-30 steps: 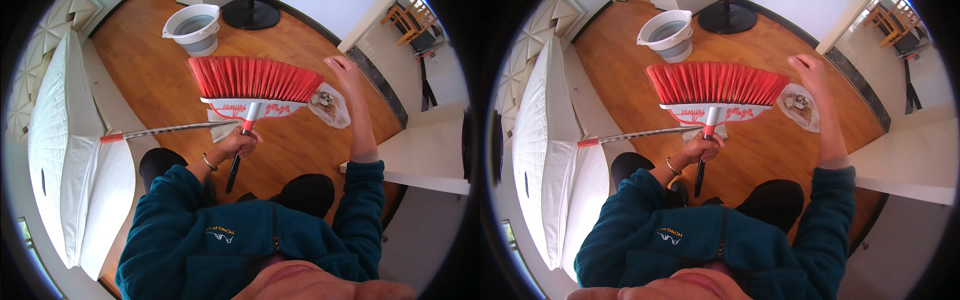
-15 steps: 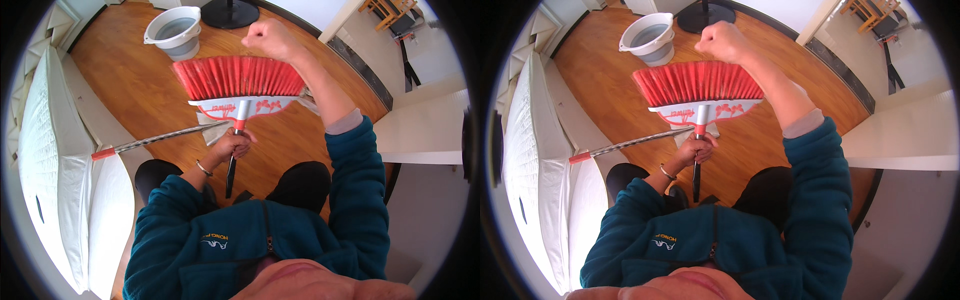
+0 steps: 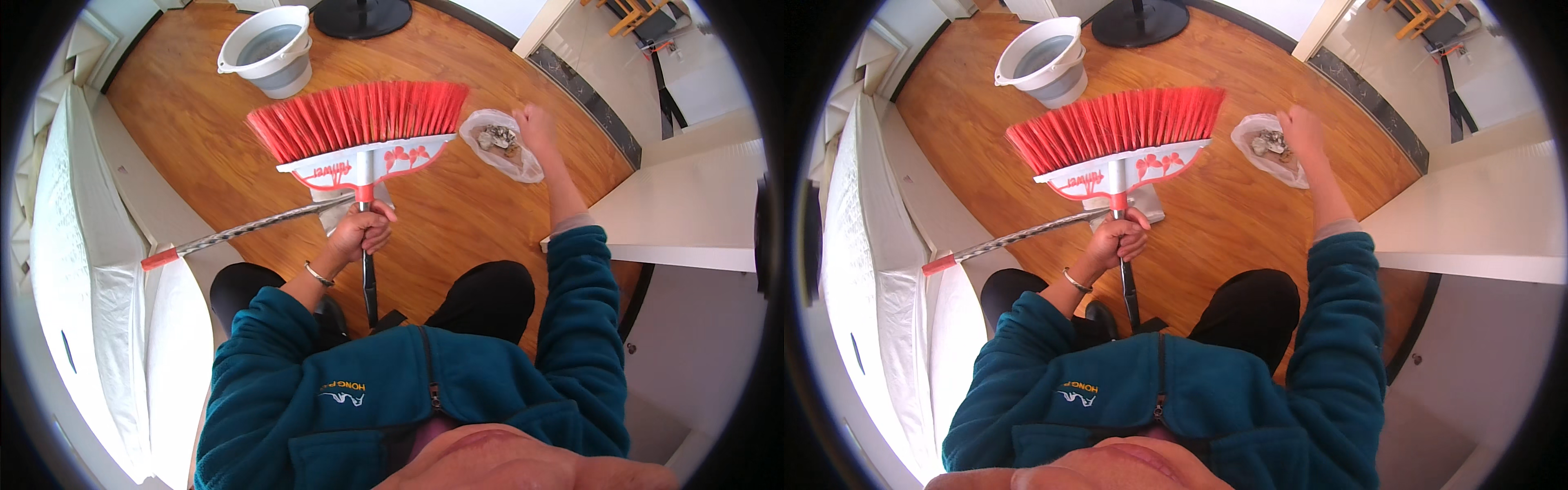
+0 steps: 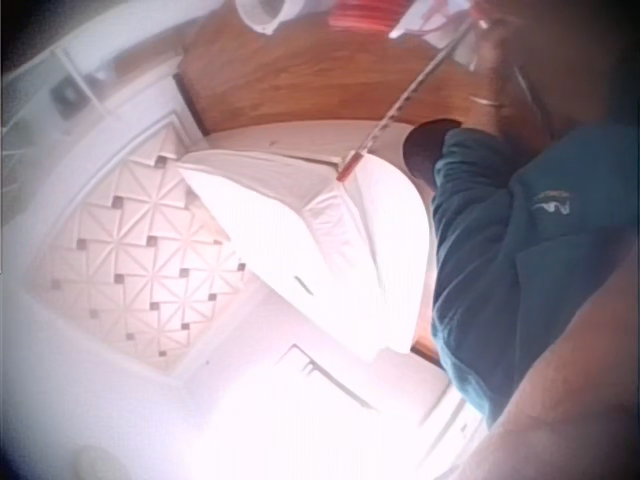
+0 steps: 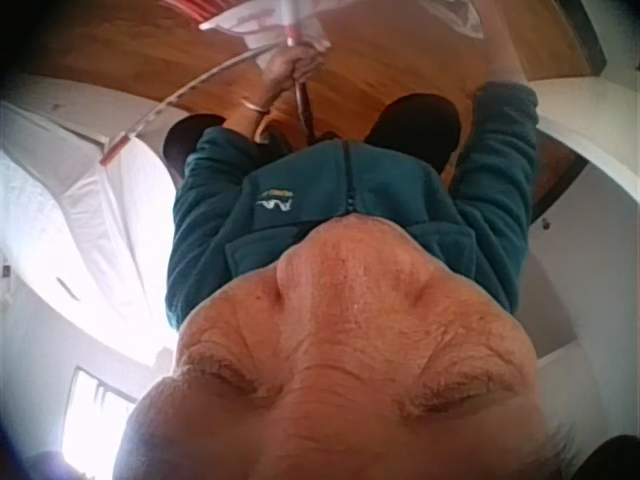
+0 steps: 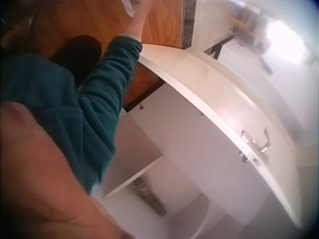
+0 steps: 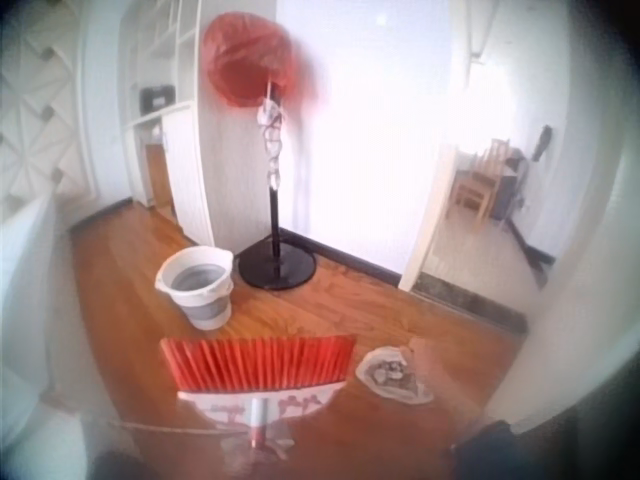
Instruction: The person sweeps a wooden floor with a red broom and collects debris into a dustpan. They then transfer the collected debris into a plastic bag and continue sweeping different areas of the room.
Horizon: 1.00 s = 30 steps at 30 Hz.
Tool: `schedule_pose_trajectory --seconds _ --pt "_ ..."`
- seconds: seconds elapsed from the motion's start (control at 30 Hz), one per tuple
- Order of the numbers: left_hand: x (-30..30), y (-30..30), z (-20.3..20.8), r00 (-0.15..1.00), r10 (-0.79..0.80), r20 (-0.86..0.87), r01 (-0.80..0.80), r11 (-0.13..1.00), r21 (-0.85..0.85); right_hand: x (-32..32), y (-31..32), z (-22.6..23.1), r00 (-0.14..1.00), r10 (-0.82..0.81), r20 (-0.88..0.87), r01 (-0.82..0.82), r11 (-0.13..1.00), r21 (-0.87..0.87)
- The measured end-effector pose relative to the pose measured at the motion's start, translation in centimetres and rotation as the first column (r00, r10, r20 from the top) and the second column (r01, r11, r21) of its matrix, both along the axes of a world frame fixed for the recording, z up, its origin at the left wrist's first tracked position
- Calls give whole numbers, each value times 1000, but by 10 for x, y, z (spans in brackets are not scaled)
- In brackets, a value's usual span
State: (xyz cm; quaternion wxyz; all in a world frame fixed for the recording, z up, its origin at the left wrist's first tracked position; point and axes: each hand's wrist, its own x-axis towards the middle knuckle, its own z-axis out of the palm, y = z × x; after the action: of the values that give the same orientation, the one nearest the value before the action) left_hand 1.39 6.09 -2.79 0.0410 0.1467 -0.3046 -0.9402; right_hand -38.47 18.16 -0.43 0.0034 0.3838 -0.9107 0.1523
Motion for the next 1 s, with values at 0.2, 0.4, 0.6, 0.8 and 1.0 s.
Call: schedule_pose_trajectory --seconds 0.2,0.4,0.6,0.8,1.0 --pt "1 2 0 999 19 31 -19 1000 -11 6 -4 -11 995 -16 94 27 992 -125" --pt "0 -1 1 1000 -13 25 13 1000 -12 113 -84 71 748 495 -443 -661 614 -431" --pt "3 -9 1 999 -54 5 54 998 -38 132 -123 90 749 467 -470 -659 598 -457" --pt "4 -11 -1 997 -79 2 79 996 -47 51 -90 82 913 288 -290 -407 690 -598" --pt "2 -7 0 999 -46 4 47 997 -56 -19 -4 6 995 8 -100 -31 973 -229"
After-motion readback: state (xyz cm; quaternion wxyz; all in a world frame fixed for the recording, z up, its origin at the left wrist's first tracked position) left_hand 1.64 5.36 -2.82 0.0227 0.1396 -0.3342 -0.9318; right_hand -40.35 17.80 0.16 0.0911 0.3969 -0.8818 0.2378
